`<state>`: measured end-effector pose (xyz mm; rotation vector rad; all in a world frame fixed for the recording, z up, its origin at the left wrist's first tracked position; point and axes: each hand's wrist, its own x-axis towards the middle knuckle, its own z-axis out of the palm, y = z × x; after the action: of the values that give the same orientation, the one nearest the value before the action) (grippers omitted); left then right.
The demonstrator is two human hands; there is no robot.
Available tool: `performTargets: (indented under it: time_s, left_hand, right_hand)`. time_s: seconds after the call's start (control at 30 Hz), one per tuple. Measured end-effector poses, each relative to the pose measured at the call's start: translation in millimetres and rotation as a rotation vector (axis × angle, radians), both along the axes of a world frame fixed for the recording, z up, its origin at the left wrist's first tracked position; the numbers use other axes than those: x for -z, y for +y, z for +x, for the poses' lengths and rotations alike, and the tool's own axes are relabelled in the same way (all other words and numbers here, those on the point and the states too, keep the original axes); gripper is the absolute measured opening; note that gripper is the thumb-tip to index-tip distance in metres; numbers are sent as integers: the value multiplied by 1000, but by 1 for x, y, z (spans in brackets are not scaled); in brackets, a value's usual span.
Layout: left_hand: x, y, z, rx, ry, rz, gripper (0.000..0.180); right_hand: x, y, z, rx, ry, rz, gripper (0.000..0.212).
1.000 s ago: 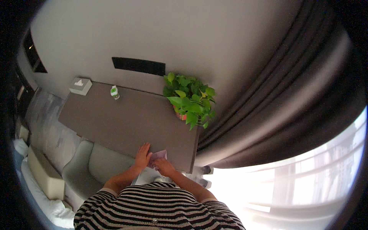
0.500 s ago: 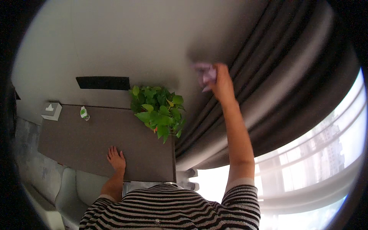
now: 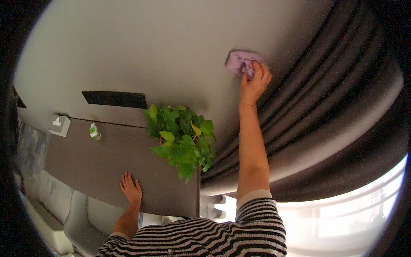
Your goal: The person wipes a white wall and a grey desk with a purple cloth. They also clean the seat and backrest of a grey chair. The person moves around the room to reach different surfaces, including the area behind a potted plant.
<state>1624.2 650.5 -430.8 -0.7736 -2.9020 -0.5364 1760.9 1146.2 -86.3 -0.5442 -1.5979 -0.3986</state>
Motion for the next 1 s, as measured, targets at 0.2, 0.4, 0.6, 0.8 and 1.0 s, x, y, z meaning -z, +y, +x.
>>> performTargets:
  time_s: [0.2, 0.4, 0.6, 0.8, 1.0]
  left_hand:
    - [4, -2, 0, 2, 5, -32, 48]
    - [7, 1, -1, -9, 3, -1, 48]
    - [9, -2, -2, -7, -9, 13, 48]
    - [6, -1, -1, -26, -12, -20, 49]
    - [8, -3, -3, -15, -20, -18, 49]
  right_hand:
    - [120, -18, 30, -86, -315, -230, 59]
    - [107, -59, 49, -64, -486, -612, 52]
    - [-29, -102, -39, -409, -494, 114, 50]
    - [-4, -99, -122, -443, -487, 271, 30]
    - [67, -73, -79, -454, -1023, 247, 26]
